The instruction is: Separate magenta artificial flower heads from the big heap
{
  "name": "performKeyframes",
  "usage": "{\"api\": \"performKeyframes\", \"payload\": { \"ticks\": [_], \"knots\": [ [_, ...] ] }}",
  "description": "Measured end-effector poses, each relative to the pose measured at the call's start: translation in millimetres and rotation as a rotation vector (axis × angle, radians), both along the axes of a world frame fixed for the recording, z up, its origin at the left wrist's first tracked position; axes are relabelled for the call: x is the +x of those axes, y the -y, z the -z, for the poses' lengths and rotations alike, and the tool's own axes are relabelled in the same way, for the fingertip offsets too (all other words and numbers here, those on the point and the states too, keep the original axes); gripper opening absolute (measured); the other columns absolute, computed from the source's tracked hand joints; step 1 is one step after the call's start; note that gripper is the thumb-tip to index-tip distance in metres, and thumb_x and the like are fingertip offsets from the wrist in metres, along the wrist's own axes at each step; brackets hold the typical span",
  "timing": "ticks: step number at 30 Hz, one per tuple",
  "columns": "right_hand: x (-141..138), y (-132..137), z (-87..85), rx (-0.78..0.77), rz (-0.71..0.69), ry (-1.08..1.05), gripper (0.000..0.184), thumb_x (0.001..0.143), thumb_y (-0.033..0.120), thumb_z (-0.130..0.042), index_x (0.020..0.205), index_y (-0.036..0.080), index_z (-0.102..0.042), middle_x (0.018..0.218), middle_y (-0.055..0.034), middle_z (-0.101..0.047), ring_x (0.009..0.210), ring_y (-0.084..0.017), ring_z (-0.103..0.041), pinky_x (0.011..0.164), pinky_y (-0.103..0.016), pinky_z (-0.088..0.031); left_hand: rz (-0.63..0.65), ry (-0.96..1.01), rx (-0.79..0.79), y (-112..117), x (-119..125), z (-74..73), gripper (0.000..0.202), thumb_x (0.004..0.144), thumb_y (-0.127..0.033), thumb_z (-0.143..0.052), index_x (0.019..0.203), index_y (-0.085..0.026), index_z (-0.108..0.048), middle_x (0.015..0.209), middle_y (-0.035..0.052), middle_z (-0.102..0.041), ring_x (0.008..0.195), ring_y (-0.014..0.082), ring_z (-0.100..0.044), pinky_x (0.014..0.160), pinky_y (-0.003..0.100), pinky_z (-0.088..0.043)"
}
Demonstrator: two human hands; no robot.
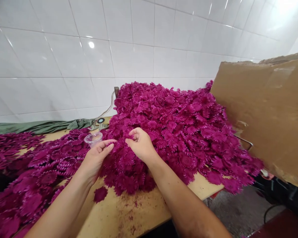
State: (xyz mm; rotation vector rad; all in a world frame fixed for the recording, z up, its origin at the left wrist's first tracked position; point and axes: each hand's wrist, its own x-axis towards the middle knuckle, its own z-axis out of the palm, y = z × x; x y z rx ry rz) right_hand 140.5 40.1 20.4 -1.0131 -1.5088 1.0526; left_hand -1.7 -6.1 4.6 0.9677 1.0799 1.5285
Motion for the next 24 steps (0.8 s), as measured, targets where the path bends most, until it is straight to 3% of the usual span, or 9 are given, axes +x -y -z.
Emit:
{"api": "performKeyframes", "payload": {
  "ticks": [4, 6, 8, 11, 15, 18, 21, 24],
  "knots": [
    [-4, 2, 2.7, 0.19, 0.181, 0.172, 0.035, 0.065, 0.016, -0.058, 0.099, 0.018, -0.051, 0.089, -0.0051, -0.056, 0.079, -0.016, -0.055, 0.074, -0.034, -0.046, 0.013, -0.063, 0.045, 4, 1, -3.9, 0.053, 0.047, -0.031, -0.078, 0.094, -0.015, -0.063, 0.076, 0.0006, -0.066, 0.066, 0.0123, -0.056, 0.065, 0.024, -0.043],
    [-8, 9, 1.8, 0.327, 0.186, 0.27, 0.037, 0.067, 0.018, -0.06, 0.103, 0.019, -0.053, 0.103, -0.0097, -0.054, 0.091, -0.019, -0.053, 0.079, -0.037, -0.045, -0.001, -0.094, 0.056, 5, 0, -5.0, 0.051, 0.047, -0.03, -0.078, 0.094, -0.015, -0.064, 0.081, 0.002, -0.067, 0.071, 0.014, -0.057, 0.068, 0.024, -0.043],
    [-14, 17, 0.4, 0.369, 0.068, 0.344, 0.029, 0.07, 0.023, -0.059, 0.098, 0.018, -0.057, 0.098, -0.0091, -0.057, 0.087, -0.019, -0.054, 0.078, -0.037, -0.046, -0.02, -0.107, 0.06, 3, 0, -4.9, 0.045, 0.047, -0.032, -0.078, 0.086, -0.014, -0.066, 0.08, 0.0029, -0.067, 0.073, 0.015, -0.057, 0.069, 0.024, -0.042],
    [-23, 25, -0.3, 0.291, -0.1, 0.36, 0.024, 0.07, 0.025, -0.061, 0.092, 0.016, -0.058, 0.084, -0.0045, -0.059, 0.075, -0.015, -0.055, 0.071, -0.032, -0.047, -0.052, -0.084, 0.047, -2, 1, -2.7, 0.037, 0.043, -0.037, -0.079, 0.069, -0.013, -0.066, 0.064, 0.0008, -0.065, 0.063, 0.013, -0.054, 0.062, 0.023, -0.041],
    [-28, 21, 0.0, 0.24, -0.173, 0.281, 0.026, 0.07, 0.017, -0.06, 0.095, 0.016, -0.058, 0.079, -0.0015, -0.059, 0.07, -0.012, -0.054, 0.066, -0.027, -0.047, -0.019, -0.026, 0.022, -7, 4, 3.0, 0.042, 0.038, -0.049, -0.078, 0.051, -0.013, -0.058, 0.046, -0.0048, -0.053, 0.047, 0.0069, -0.042, 0.05, 0.02, -0.034],
    [-26, 17, -0.6, 0.222, -0.224, 0.257, 0.024, 0.07, 0.013, -0.058, 0.093, 0.016, -0.06, 0.078, -0.0016, -0.062, 0.067, -0.012, -0.056, 0.065, -0.027, -0.048, -0.026, -0.017, 0.036, -7, 4, 5.9, 0.048, 0.044, -0.058, -0.072, 0.045, -0.014, -0.052, 0.04, -0.0074, -0.044, 0.04, 0.0043, -0.033, 0.044, 0.019, -0.027],
    [-24, 18, -1.1, 0.212, -0.181, 0.276, 0.019, 0.068, 0.009, -0.057, 0.085, 0.016, -0.063, 0.079, -0.0037, -0.066, 0.072, -0.015, -0.06, 0.069, -0.029, -0.048, 0.021, -0.048, 0.054, -2, 5, 5.1, 0.043, 0.053, -0.056, -0.07, 0.053, -0.014, -0.059, 0.045, -0.0042, -0.052, 0.046, 0.0074, -0.043, 0.048, 0.02, -0.034],
    [-20, 17, -2.5, 0.301, -0.004, 0.366, 0.012, 0.071, 0.011, -0.054, 0.073, 0.019, -0.063, 0.077, -0.0038, -0.068, 0.073, -0.017, -0.062, 0.072, -0.032, -0.047, 0.081, -0.066, 0.08, 3, 10, 0.9, 0.033, 0.052, -0.041, -0.075, 0.07, -0.014, -0.067, 0.063, 0.0012, -0.064, 0.063, 0.0128, -0.055, 0.062, 0.023, -0.041]
  ]
}}
